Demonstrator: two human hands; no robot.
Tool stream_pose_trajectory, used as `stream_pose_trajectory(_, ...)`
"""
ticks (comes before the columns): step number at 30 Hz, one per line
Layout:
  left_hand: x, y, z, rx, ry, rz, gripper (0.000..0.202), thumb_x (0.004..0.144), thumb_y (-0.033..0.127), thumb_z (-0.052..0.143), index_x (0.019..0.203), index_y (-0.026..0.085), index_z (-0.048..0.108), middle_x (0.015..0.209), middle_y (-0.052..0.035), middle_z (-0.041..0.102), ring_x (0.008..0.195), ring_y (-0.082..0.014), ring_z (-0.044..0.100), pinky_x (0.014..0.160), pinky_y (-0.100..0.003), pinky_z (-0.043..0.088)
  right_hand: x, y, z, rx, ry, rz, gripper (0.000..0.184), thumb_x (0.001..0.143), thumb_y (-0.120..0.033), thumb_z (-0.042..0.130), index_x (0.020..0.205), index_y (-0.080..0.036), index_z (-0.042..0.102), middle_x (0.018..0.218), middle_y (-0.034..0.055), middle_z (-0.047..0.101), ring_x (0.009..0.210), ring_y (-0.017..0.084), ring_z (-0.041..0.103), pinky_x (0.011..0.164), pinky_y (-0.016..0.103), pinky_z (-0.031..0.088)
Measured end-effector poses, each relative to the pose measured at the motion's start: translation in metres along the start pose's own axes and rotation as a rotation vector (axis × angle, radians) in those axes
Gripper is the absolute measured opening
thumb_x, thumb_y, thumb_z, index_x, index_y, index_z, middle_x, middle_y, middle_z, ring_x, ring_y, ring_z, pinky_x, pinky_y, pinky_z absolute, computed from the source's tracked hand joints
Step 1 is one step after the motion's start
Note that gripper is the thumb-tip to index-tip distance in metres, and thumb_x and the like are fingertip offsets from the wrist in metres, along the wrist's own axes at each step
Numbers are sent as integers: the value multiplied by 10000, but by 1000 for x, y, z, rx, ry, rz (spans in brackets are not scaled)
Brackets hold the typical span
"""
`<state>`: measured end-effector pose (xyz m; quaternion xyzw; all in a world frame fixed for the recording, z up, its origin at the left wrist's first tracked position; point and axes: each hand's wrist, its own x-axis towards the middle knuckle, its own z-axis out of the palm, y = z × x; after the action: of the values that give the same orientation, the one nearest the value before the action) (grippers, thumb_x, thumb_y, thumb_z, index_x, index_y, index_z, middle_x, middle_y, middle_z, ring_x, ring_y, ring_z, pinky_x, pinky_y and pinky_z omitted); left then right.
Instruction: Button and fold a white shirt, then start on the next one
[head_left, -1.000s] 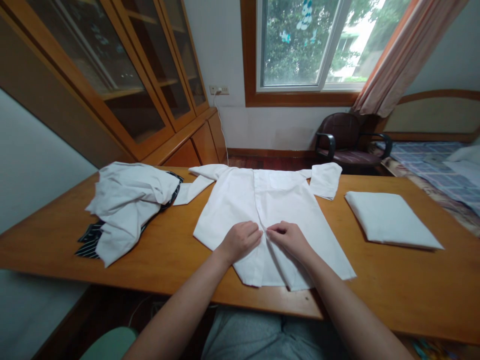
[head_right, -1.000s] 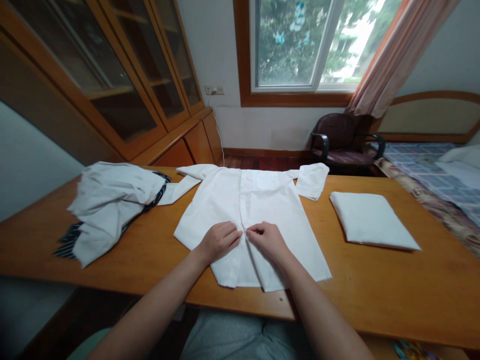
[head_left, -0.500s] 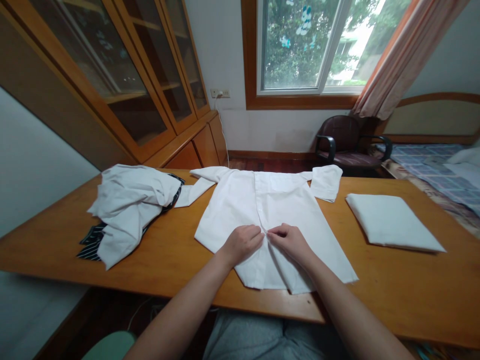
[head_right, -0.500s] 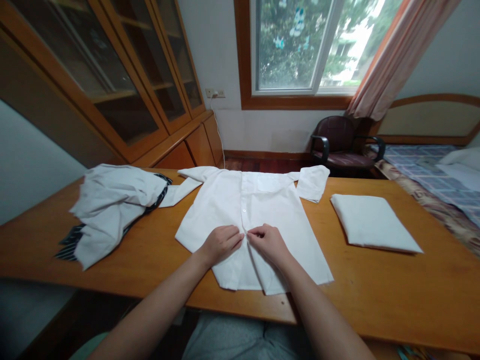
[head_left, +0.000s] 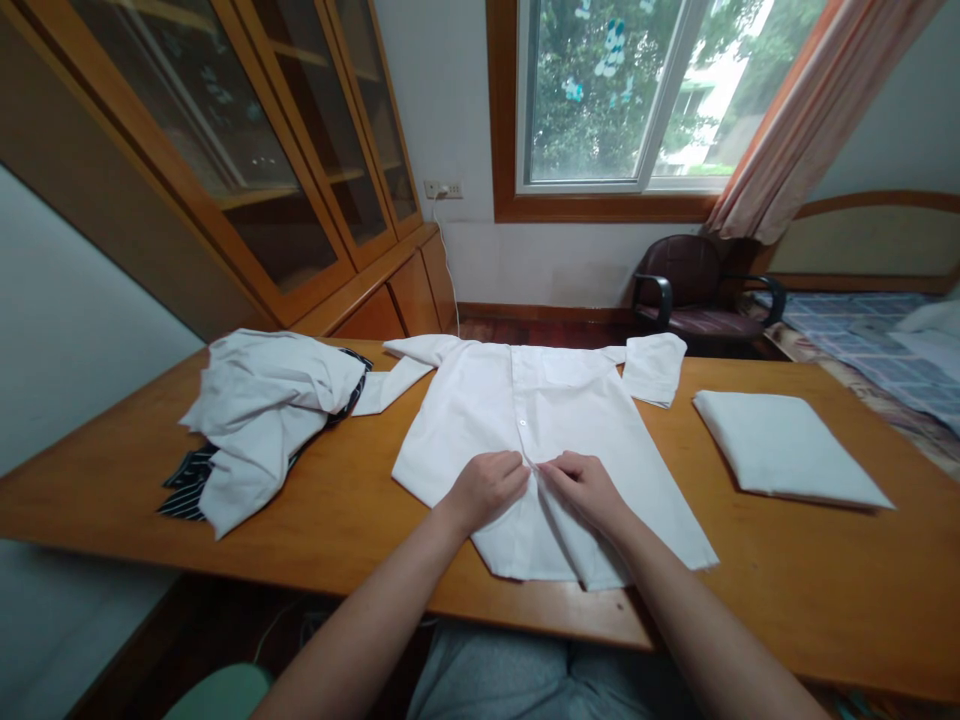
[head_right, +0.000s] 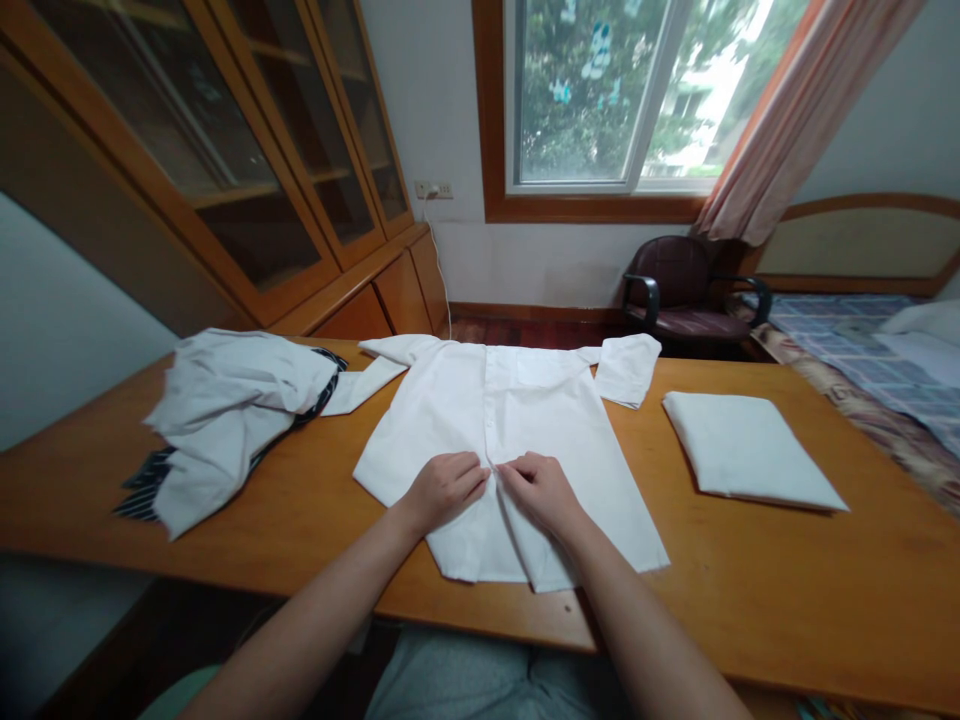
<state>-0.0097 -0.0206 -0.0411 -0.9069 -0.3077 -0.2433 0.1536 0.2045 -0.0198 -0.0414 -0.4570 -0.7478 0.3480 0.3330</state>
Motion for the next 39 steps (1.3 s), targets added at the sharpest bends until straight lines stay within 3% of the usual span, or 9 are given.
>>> stream_pose_trajectory(7,-1,0,-3,-38,11,-35,226,990,203,466,788,197,569,716,4,533,648,-136,540,561,-295,386,0,-5,-2,1,-12,-24,428,952,-438,524,666,-183,714,636,26,662,646,168,585,636,274,408)
stream_pose_trajectory(12,0,-1,-4,-109,-5,-85,157,986,216,486,868,194,587,774,-13,588,736,-156,579,631,-295,437,-1,-9,-4,31,-42,0,409,954,-454,512,768,-188,760,689,30,694,677,177,602,660,275,432)
stream_pose_trajectory(21,3,-3,-5,-100,12,-104,121,955,213,531,848,195,586,777,-37,598,792,-200,549,720,-341,470,-1,-10,-6,84,-59,23,411,949,-470,513,833,-182,781,706,24,692,696,175,598,683,271,446)
stream_pose_trajectory(24,2,-3,-3,-111,22,-136,64,941,204,540,952,190,602,800,-40,606,806,-205,556,729,-348,480,-1,-9,-5,71,-59,11,426,953,-478,509,801,-178,770,677,16,671,679,166,584,666,262,436)
stream_pose_trajectory(29,1,-3,-1,-110,-1,-158,247,917,210,578,1163,188,588,859,-48,624,841,-222,574,764,-369,495,-1,-9,-5,54,-61,9,465,957,-503,498,739,-172,741,634,8,628,650,157,558,636,255,415)
stream_pose_trajectory(39,1,-4,0,-125,-41,-144,114,907,194,583,1014,203,621,843,-46,612,840,-218,562,755,-362,487,-2,-11,-5,18,-74,-4,465,956,-506,492,742,-184,751,631,16,627,651,159,557,640,264,419)
